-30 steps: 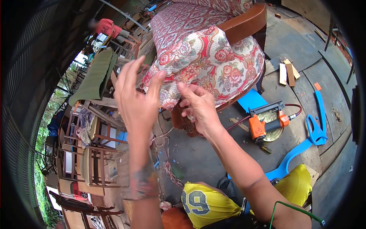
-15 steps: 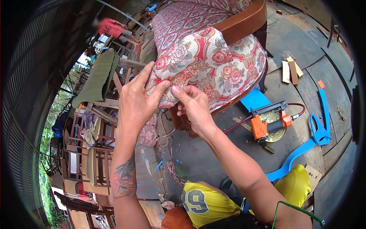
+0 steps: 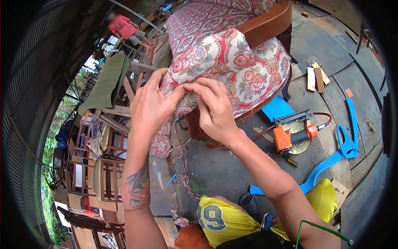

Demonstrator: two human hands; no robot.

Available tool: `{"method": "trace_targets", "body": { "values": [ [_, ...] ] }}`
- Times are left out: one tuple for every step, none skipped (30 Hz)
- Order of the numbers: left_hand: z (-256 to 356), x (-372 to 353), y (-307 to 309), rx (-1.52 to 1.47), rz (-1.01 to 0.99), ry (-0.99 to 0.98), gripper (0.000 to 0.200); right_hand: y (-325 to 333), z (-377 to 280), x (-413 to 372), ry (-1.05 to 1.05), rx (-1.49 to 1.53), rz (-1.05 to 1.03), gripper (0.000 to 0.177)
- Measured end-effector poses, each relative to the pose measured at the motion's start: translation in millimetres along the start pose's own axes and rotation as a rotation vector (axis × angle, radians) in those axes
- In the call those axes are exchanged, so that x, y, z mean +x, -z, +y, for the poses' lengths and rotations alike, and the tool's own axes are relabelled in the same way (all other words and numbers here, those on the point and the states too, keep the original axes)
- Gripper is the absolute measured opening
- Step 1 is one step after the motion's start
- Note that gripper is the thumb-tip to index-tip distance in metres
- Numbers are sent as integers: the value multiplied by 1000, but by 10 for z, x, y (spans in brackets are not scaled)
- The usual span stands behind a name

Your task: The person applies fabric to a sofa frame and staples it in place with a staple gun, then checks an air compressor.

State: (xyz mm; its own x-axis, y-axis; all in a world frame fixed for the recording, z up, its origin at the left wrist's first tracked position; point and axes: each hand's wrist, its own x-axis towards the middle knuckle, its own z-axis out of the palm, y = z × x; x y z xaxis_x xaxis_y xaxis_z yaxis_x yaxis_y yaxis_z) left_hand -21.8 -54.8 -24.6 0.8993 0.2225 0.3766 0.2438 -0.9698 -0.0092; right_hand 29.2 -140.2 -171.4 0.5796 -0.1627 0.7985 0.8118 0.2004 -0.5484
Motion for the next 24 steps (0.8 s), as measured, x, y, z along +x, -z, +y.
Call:
{"method": "trace_targets", "body": {
  "values": [
    [-17,2,-3,-5,-1,-23,56,-2,3,2,3,1,1,33],
    [-24,-5,-6,-4,2,-23,56,3,6,2,5,-11,-4,35],
    [-27,-20,-14,11,19,-56,56,10,6,0,4,-24,-9,36],
    [-25,-39,-23,25,34,-88,56,23,5,-6,3,-23,-8,36],
    [-17,-53,-30,25,34,-88,56,40,4,-5,60,-45,-29,39],
    [-11,-64,-35,53,56,-105,56,46,0,2,119,-67,-51,42],
    [-13,-74,-39,81,76,-121,56,36,-12,7,119,-65,-52,42],
    [-23,-82,-40,81,75,-120,56,22,-30,12,119,-111,-56,45],
    [-34,-89,-41,38,66,-136,57,8,-45,15,119,-157,-59,48],
    [-45,-90,-40,-6,61,-153,57,-5,-49,9,121,-157,-60,48],
    [-65,-98,-39,-6,64,-154,57,-19,-53,-7,131,-226,-59,48],
    [-92,-117,-39,14,180,-323,53,-28,-66,-14,140,-295,-58,49],
    [-114,-130,-32,35,295,-493,51,-34,-93,-19,142,-296,-54,49],
    [-133,-143,-20,36,296,-495,51,-39,-133,-22,149,-372,-59,48],
    [-155,-167,-10,55,320,-574,49,-46,-155,-29,152,-448,-65,47],
    [-179,-184,0,74,342,-653,47,-58,-148,-34,149,-446,-66,47],
    [-201,-193,25,75,339,-651,47,-72,-138,-34,168,-488,-58,47],
    [-217,-201,61,238,318,-771,45,-83,-133,-39,187,-530,-50,46],
    [-230,-205,79,402,296,-889,43,-86,-131,-49,187,-530,-52,46],
    [-252,-191,52,475,310,-890,41,-81,-126,-59,196,-527,-58,47],
    [-259,-194,54,472,311,-890,41,-71,-121,-70,204,-526,-64,47],
    [-264,-190,64,514,316,-898,40,-64,-113,-74,205,-529,-63,47],
    [-266,-183,70,558,320,-906,40,-62,-106,-77,211,-536,-74,48],
    [-269,-182,66,559,318,-908,40,-61,-105,-87,214,-542,-86,49]
  ]
}}
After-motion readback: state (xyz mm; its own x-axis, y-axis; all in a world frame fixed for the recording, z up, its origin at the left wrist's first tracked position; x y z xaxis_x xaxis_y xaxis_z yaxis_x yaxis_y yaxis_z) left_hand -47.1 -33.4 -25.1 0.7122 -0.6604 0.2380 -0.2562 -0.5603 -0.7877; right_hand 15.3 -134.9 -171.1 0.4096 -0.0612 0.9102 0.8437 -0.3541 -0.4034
